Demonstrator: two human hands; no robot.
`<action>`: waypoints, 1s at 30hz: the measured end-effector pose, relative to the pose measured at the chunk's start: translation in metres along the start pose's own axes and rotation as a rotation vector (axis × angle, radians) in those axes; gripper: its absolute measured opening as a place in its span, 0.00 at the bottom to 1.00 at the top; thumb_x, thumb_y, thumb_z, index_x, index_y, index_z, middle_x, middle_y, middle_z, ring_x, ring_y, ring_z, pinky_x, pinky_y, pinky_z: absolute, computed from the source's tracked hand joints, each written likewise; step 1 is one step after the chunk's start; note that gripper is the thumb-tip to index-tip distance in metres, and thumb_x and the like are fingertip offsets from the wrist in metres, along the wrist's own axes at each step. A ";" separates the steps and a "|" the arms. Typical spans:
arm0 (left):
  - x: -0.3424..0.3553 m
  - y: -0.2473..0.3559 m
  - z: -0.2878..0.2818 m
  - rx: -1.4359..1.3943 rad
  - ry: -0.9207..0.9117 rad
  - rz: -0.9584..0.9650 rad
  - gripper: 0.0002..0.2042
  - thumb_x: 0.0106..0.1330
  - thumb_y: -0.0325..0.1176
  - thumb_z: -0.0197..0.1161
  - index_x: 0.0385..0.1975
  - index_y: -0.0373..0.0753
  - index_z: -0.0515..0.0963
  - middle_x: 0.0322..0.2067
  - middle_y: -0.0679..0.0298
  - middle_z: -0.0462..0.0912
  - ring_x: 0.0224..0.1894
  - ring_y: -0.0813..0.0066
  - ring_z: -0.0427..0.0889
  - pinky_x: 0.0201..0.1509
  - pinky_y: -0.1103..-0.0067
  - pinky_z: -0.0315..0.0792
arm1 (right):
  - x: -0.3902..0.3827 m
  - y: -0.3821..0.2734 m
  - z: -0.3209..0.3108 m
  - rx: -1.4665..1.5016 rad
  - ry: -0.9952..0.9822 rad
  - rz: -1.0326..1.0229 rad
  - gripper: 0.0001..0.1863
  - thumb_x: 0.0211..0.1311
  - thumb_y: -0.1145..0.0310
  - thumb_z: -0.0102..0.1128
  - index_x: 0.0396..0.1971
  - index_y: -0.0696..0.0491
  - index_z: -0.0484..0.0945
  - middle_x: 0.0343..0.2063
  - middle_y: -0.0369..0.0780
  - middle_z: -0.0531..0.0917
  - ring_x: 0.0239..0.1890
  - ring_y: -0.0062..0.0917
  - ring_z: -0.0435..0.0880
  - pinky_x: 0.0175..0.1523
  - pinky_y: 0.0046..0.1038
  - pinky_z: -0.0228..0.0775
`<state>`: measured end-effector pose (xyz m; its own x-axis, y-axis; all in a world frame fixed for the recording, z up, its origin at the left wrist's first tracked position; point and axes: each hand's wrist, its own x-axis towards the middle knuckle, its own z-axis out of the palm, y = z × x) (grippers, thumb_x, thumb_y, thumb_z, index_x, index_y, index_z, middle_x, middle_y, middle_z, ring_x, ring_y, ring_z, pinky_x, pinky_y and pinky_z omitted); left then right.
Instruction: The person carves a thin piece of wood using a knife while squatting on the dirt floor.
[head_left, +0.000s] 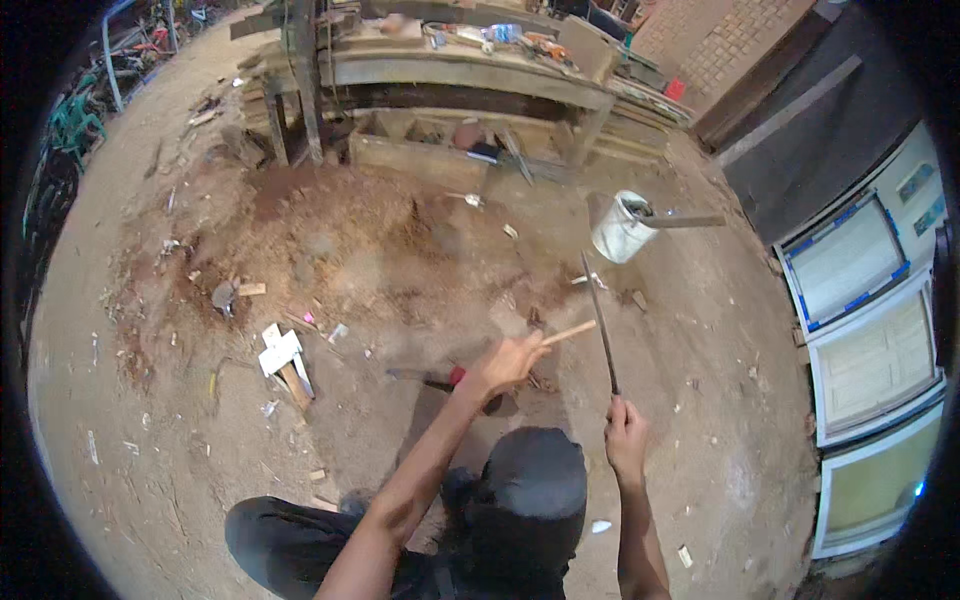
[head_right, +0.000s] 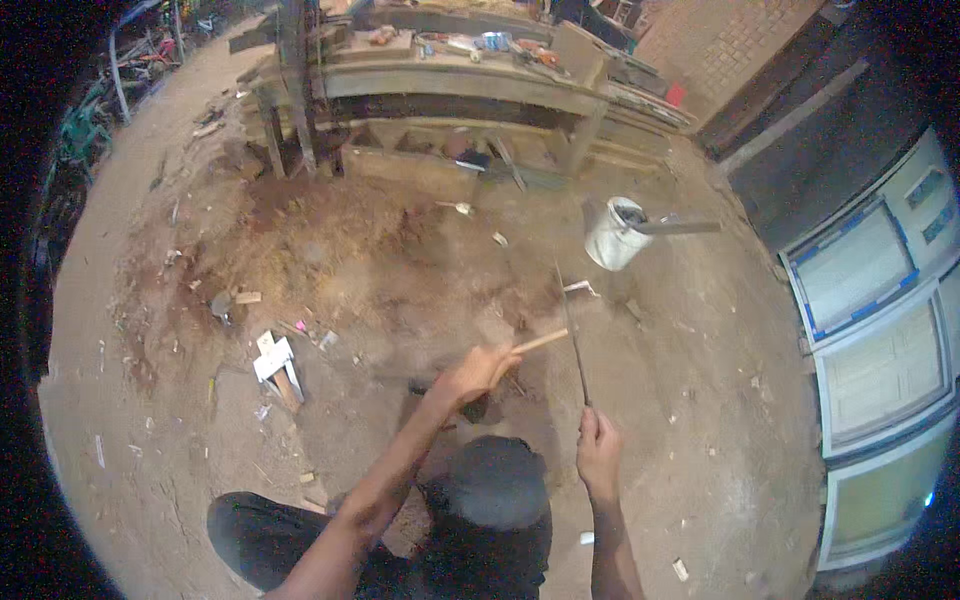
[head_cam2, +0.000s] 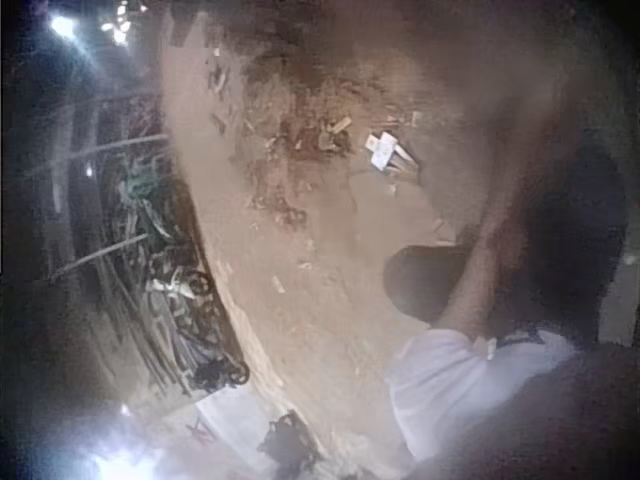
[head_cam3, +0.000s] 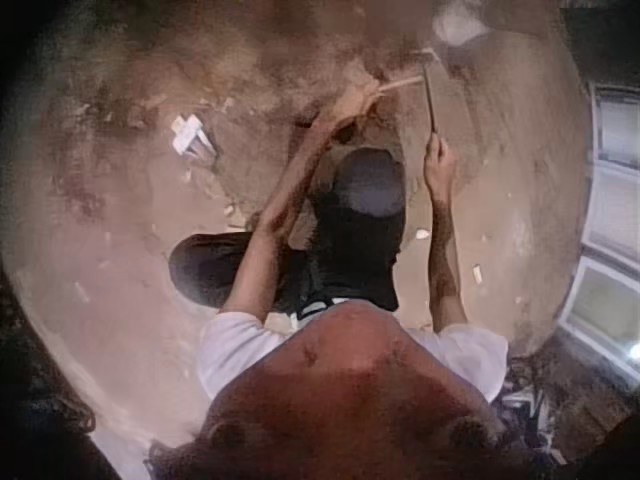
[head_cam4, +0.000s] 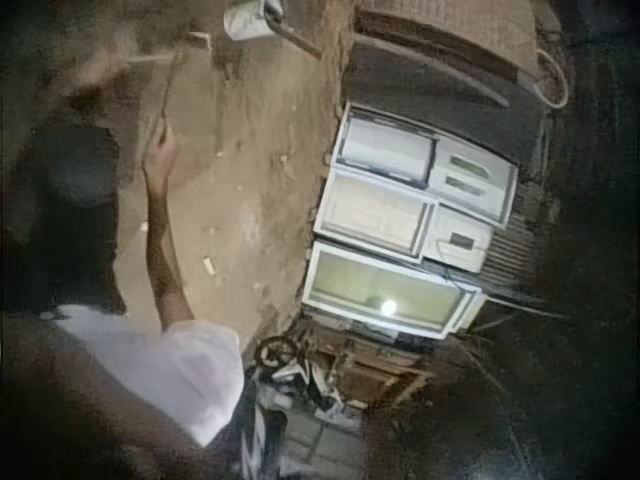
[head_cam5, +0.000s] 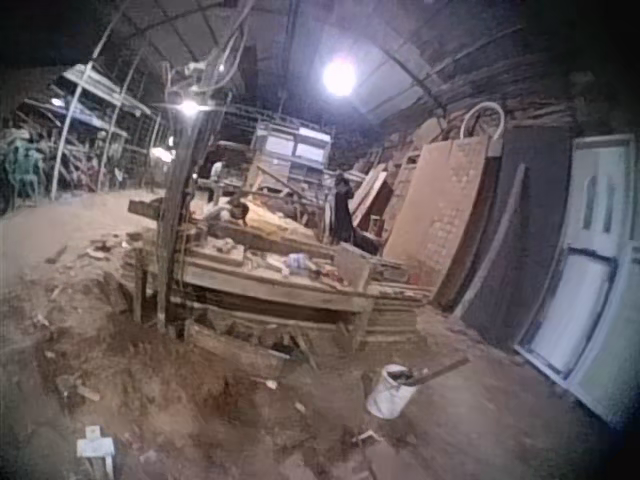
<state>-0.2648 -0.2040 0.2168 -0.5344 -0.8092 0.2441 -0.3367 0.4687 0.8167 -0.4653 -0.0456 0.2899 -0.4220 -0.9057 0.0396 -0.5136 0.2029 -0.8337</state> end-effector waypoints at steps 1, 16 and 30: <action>-0.001 0.003 -0.002 0.015 -0.013 -0.014 0.13 0.71 0.43 0.49 0.40 0.38 0.66 0.29 0.42 0.77 0.33 0.37 0.76 0.31 0.54 0.68 | -0.002 0.002 0.001 0.018 -0.007 0.035 0.20 0.70 0.57 0.49 0.21 0.55 0.70 0.13 0.30 0.66 0.18 0.12 0.64 0.23 0.22 0.56; 0.018 0.012 -0.092 0.116 -0.178 -0.170 0.15 0.71 0.40 0.49 0.44 0.35 0.74 0.37 0.45 0.79 0.41 0.49 0.79 0.44 0.62 0.70 | -0.012 0.000 0.003 0.412 0.061 0.248 0.21 0.69 0.57 0.50 0.19 0.54 0.69 0.14 0.29 0.68 0.15 0.10 0.65 0.19 0.20 0.56; -0.060 -0.069 -0.197 0.228 -0.160 -0.227 0.16 0.69 0.41 0.50 0.44 0.35 0.76 0.35 0.43 0.80 0.39 0.43 0.79 0.40 0.60 0.72 | 0.032 -0.005 0.067 0.425 0.085 0.348 0.23 0.68 0.51 0.50 0.18 0.53 0.67 0.07 0.31 0.65 0.06 0.14 0.62 0.11 0.20 0.52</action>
<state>-0.0569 -0.2572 0.2483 -0.5344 -0.8447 -0.0301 -0.6159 0.3648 0.6982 -0.4260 -0.1007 0.2581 -0.5803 -0.7757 -0.2481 0.0062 0.3004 -0.9538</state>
